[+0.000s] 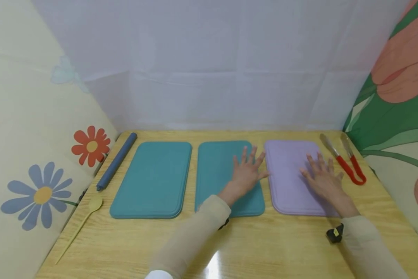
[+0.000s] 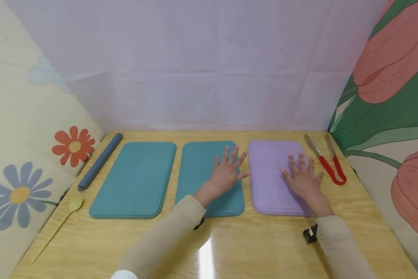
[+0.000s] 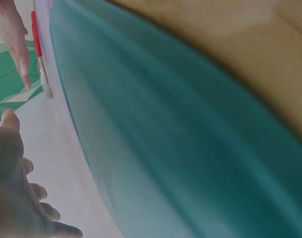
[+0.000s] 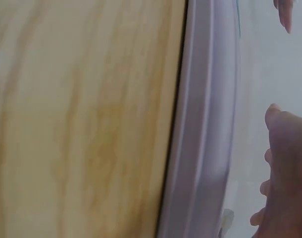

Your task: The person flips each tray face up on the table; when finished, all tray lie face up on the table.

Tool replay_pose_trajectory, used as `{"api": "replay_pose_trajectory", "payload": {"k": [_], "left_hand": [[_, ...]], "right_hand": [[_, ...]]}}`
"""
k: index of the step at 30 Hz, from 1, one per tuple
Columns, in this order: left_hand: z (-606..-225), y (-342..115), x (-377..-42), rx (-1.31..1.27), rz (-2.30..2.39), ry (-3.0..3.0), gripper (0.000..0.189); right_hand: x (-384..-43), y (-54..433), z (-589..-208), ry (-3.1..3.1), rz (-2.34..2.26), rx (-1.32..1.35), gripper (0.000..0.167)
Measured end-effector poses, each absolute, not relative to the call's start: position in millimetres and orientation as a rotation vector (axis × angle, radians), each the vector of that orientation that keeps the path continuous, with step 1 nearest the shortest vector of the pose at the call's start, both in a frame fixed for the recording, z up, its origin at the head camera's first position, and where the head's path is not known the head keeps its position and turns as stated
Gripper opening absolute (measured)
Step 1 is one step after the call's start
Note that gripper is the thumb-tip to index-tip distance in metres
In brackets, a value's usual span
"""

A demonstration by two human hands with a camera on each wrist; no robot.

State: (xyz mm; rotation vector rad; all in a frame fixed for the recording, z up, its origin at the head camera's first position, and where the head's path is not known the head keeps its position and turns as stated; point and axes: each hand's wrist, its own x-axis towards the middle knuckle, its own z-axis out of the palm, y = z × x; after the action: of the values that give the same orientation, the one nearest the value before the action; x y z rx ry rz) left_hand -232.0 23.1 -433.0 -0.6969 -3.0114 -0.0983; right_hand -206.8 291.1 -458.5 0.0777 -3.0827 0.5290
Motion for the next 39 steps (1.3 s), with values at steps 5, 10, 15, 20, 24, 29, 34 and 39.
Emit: {"api": "replay_pose_trajectory", "payload": {"k": [5,10,15,20,24,29,34,39], "left_hand": [[-443.9,37.7,-233.4,-0.673,-0.115,-3.026,0.075],[-450.5,51.9,-236.2,-0.637,-0.164,-3.051,0.074],[-452.8,64.3,-235.6,-0.641,-0.163,-3.101,0.075],[-456.3,72.8,-232.3,-0.657,-0.163,-3.135,0.075],[-457.6,77.4,-229.3,-0.668,-0.215,-3.156,0.075],[-459.1,81.5,-227.7,-0.707,-0.218,-3.184,0.077],[-460.1,86.3,-230.1,-0.734,-0.232,-3.201,0.083],[-457.7,91.6,-232.8,-0.741,-0.348,-3.211,0.084]], "right_hand": [[-206.3,299.7,-461.6,-3.094,0.553,0.044,0.076],[-207.2,303.7,-462.1,-3.115,0.553,0.034,0.077],[-208.8,306.3,-464.0,-3.139,0.571,0.039,0.076],[-206.0,307.0,-467.7,-3.169,0.613,0.035,0.075],[-204.1,306.6,-470.9,-3.177,0.621,0.022,0.075],[-203.5,306.3,-473.0,-3.169,0.629,0.023,0.073],[-203.2,307.4,-472.3,-3.170,0.652,0.013,0.072],[-204.8,310.2,-472.3,-3.168,0.663,-0.001,0.074]]}}
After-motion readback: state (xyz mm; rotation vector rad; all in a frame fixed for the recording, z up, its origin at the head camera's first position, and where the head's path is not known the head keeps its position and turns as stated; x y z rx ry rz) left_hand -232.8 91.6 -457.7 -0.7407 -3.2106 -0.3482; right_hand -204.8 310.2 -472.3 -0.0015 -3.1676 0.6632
